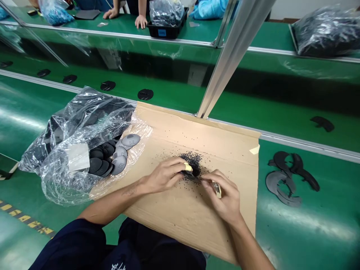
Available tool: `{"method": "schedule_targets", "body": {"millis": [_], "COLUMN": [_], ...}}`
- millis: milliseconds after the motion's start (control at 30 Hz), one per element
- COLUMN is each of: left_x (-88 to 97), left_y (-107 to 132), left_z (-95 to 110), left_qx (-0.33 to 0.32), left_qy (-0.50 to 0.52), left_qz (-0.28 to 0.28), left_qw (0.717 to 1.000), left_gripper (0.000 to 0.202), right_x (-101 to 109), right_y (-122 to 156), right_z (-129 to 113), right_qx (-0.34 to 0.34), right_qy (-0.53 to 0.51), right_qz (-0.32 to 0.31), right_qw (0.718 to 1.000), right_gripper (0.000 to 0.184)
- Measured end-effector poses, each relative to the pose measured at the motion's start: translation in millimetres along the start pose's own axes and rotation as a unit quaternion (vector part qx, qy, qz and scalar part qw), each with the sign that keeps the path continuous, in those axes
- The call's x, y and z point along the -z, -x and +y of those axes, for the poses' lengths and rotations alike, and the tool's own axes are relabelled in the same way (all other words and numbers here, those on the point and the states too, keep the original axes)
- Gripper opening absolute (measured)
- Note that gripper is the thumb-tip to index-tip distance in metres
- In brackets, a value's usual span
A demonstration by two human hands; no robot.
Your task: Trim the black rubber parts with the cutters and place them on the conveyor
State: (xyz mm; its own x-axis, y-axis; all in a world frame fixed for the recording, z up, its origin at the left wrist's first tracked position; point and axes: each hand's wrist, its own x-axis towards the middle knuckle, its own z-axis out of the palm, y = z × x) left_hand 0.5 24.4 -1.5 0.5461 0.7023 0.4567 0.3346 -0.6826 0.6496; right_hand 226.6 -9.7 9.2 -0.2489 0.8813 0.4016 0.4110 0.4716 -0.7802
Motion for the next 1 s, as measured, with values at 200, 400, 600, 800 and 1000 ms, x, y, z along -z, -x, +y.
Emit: {"method": "schedule_targets", "body": {"millis": [200, 400, 600, 800, 1000], "left_x": [2.1, 0.6, -0.1, -0.4, -2.1], "left_y": [-1, -1, -2, -2, -1], "left_z": [8, 11, 11, 12, 12], "left_qx": [0.023, 0.008, -0.008, -0.008, -0.002], "left_qy": [0.138, 0.150, 0.148, 0.151, 0.167], "left_qz": [0.005, 0.018, 0.023, 0.025, 0.030], "left_qw": [0.990, 0.988, 0.989, 0.988, 0.985], "left_gripper": [0.021, 0.018, 0.017, 0.016, 0.016], "right_x": [0, -7, -7, -8, -9], "right_y": [2, 6, 6, 7, 7], "right_z": [10, 12, 8, 7, 4], "right_qx": [0.036, 0.069, 0.069, 0.076, 0.080], "right_qy": [0.144, 0.195, 0.202, 0.240, 0.291], "right_qz": [-0.030, -0.052, -0.037, -0.032, -0.022], "right_qw": [0.989, 0.977, 0.976, 0.967, 0.953], "right_gripper": [0.028, 0.025, 0.023, 0.018, 0.020]}}
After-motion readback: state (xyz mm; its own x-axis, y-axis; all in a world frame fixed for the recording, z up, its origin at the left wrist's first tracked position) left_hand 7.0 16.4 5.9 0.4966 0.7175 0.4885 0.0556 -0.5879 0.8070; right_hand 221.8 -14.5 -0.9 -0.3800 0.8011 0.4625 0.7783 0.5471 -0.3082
